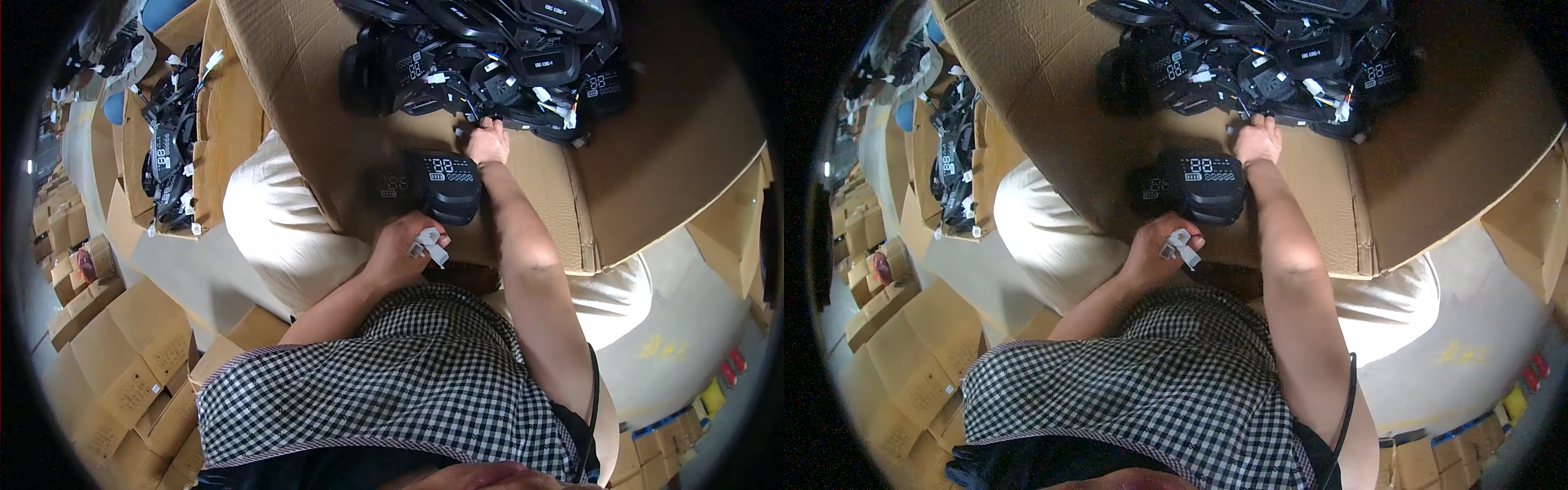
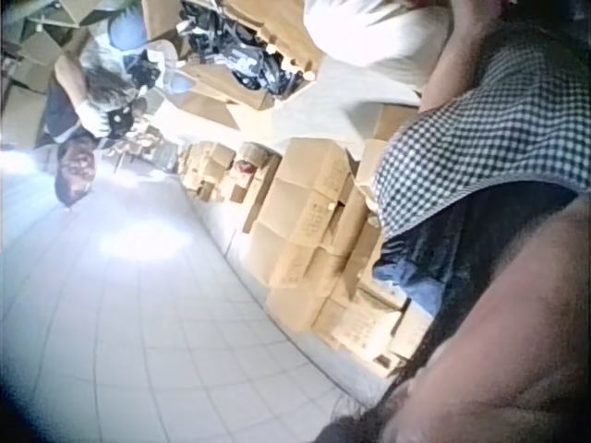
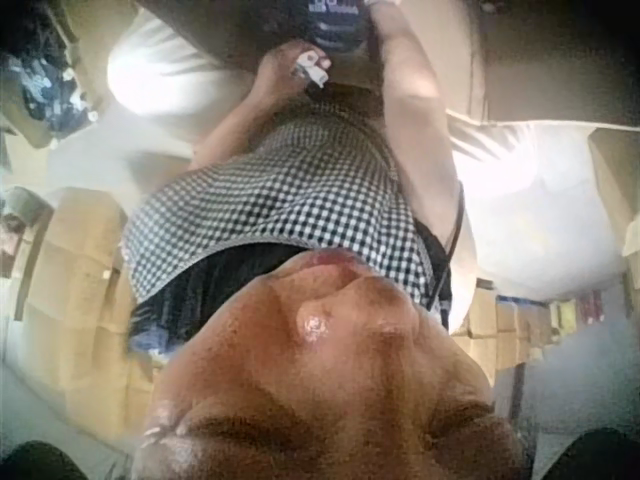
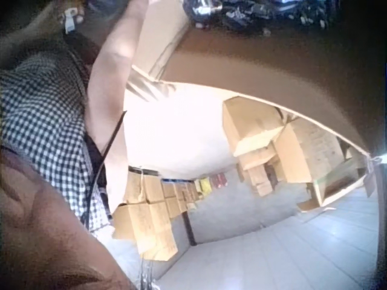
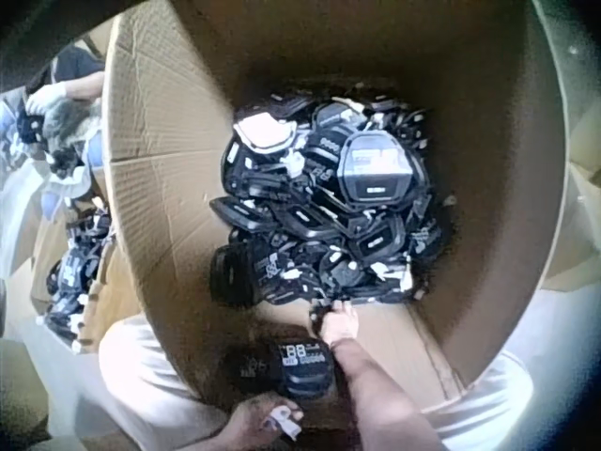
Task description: The person tests digital displays by plugging each unit's connector into a power cable by hand, turning on the screen, unplugging it, and placing the display into a cardboard box.
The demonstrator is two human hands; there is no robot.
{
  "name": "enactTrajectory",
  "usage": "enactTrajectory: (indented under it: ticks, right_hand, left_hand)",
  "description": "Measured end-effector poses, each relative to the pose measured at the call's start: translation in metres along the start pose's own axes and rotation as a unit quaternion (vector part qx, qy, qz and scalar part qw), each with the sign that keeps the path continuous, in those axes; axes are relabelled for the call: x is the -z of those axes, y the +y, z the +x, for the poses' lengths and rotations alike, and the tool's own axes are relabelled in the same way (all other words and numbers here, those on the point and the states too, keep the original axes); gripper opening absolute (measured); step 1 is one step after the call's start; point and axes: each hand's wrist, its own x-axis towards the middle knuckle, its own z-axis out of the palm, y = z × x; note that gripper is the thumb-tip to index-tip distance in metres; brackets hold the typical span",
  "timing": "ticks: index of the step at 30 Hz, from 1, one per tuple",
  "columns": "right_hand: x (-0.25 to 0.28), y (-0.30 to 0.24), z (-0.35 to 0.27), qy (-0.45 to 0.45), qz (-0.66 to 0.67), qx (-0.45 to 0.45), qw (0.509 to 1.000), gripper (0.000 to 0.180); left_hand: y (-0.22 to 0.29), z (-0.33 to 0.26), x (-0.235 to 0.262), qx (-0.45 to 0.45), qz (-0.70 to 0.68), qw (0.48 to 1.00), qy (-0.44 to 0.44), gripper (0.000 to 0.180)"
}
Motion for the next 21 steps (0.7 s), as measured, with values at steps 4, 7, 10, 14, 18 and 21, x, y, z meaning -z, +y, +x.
enactTrajectory:
  ticks: [4,7,10,14,18,21]
  right_hand:
    - [0.047,-0.004,-0.015,-0.052,0.017,-0.016,0.998,0.035]
    - [0.075,0.011,-0.046,0.027,0.005,0.023,0.999,0.03]
    - [0.114,0.021,-0.077,0.1,0.018,0.115,0.988,0.019]
    - [0.141,0.014,-0.132,0.132,-0.004,0.233,0.963,0.008]
    - [0.152,-0.013,-0.175,0.091,0.079,0.333,0.935,0.006]
    - [0.147,-0.015,-0.194,0.028,0.244,0.373,0.895,0.008]
  left_hand:
    - [-0.004,0.0,-0.002,0.002,-0.012,1.0,0.012,0.014]
    - [-0.004,0.001,-0.003,0.038,-0.043,0.998,0.014,0.016]
    - [0.0,0.003,-0.001,0.046,-0.042,0.998,0.024,0.016]
    - [-0.006,0.005,0.003,-0.052,0.038,0.997,0.049,0.016]
    - [-0.005,0.012,0.007,-0.218,0.123,0.964,0.091,0.025]
    - [-0.005,0.015,0.009,-0.296,0.158,0.942,-0.012,0.036]
